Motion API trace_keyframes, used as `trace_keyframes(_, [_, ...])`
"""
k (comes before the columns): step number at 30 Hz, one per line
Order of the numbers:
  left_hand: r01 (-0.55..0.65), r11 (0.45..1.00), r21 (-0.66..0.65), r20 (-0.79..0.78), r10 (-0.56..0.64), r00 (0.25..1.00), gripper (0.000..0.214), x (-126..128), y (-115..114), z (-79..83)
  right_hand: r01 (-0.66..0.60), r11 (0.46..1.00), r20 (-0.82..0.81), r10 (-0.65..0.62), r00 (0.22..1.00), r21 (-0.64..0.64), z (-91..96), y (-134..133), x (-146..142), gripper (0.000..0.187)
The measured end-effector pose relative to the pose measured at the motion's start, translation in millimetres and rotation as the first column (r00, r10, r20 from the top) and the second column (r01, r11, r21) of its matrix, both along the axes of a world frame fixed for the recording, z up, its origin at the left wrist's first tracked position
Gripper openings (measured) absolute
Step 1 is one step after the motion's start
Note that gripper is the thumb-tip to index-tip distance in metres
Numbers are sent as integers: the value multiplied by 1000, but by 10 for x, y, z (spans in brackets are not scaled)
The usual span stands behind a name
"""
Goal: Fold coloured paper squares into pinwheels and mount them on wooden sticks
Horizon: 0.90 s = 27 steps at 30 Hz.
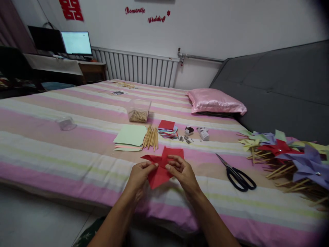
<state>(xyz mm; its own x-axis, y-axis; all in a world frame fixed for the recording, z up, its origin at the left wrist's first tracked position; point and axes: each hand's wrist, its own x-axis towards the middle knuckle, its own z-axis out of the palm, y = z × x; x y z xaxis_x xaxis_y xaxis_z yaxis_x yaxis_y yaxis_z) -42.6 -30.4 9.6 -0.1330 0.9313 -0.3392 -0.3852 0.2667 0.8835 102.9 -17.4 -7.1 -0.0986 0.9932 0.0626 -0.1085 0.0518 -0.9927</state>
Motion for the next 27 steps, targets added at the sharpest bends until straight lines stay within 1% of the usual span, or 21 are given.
trace_keyframes(2, [-48,999,-11,40,48,998,20,-48,24,2,111,985,90,-124,988,135,55,-17,37,34])
trace_keyframes(3, [-69,997,-17,58,70,996,19,-74,35,-1,137,973,126,-162,979,188,80,-33,53,29])
trace_keyframes(4, [-89,996,-23,76,91,993,19,-100,44,-7,126,968,157,-162,974,218,100,-53,63,25])
trace_keyframes(5, [-101,995,-26,94,103,990,18,-124,52,-15,65,973,190,-109,976,222,112,-77,65,23])
trace_keyframes(6, [-105,994,-29,113,108,988,17,-142,57,-24,-29,978,222,-19,975,209,116,-102,60,23])
trace_keyframes(8, [-87,996,-34,154,91,984,16,-162,61,-41,-221,960,277,168,946,172,100,-147,27,29])
trace_keyframes(9, [-71,997,-38,172,76,982,17,-164,60,-48,-276,947,291,221,931,163,82,-163,5,31])
trace_keyframes(11, [-35,998,-44,190,42,981,20,-155,52,-59,-299,940,284,245,927,163,38,-179,-42,30])
trace_keyframes(14, [-15,999,-31,169,20,985,19,-131,36,-72,-238,959,225,200,954,155,-14,-166,-92,17])
trace_keyframes(16, [-9,1000,-7,142,10,990,17,-114,27,-80,-198,970,186,171,968,142,-28,-149,-112,13])
trace_keyframes(19, [10,1000,26,96,-12,995,17,-84,18,-81,-123,985,144,105,984,118,-34,-129,-141,16])
trace_keyframes(22, [-11,998,55,48,8,999,20,-41,14,-68,-26,995,158,10,987,100,-44,-116,-174,20])
trace_keyframes(25, [-35,997,71,3,34,999,26,0,11,-57,62,988,196,-89,977,142,-60,-104,-198,22])
trace_keyframes(27, [-43,997,66,-30,45,999,25,18,10,-56,113,978,210,-150,966,177,-70,-98,-205,22])
